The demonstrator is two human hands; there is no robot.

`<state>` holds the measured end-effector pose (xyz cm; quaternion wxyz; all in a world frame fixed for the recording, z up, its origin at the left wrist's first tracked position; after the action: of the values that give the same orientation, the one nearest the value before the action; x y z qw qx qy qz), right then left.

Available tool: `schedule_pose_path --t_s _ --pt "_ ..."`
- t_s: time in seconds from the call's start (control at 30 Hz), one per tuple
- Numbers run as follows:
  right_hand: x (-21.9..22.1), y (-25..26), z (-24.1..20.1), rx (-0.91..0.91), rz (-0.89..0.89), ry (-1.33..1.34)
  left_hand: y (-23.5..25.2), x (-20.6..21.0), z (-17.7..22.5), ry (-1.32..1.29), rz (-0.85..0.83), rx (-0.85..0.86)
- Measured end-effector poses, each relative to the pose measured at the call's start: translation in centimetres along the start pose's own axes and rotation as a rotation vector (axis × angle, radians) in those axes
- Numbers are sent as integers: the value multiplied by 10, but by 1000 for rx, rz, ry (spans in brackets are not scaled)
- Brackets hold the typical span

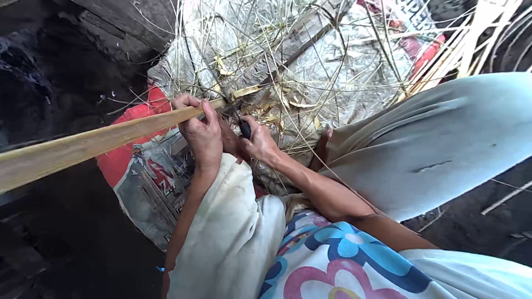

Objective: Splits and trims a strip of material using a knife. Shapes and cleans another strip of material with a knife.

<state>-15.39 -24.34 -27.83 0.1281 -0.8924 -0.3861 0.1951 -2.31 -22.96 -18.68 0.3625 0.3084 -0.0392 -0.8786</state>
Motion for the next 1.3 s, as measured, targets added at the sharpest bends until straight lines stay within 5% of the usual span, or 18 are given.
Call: schedule_pose_path --t_s 0.17,0.3,0.37,0.5,0.67,0.83,0.97,1.13,1.3 --pt "2 24 22 131 -80 -70 1 -1 3 27 9 -12" --pt "1 10 9 -43 22 -99 -7 -5 15 113 -149 -13" --pt "5 14 24 35 -43 -93 -13 -11 17 128 -182 -2" --pt "3 6 15 48 5 -90 3 3 6 44 2 -10" --pt "5 10 29 137 -63 -142 1 0 4 58 8 -21" --pt "-3 12 12 21 -21 -158 5 7 10 97 -1 -12" --pt "-2 25 33 191 -88 -210 5 4 8 96 4 10" --pt "-1 9 15 42 -18 -132 7 6 6 107 9 -7" --pt "0 25 41 192 -60 -116 8 -2 -3 64 34 -39"
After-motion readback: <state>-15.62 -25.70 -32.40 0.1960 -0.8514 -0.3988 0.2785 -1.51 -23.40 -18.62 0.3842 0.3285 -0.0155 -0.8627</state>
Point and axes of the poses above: each hand's wrist, its own y-axis towards the middle knuckle, its own x-axis out of the palm, z = x × y, the point moved 1 cm from there along y, towards the middle knuckle, and after that the axes turned 3 degrees about -z, right-handed, at the moved point
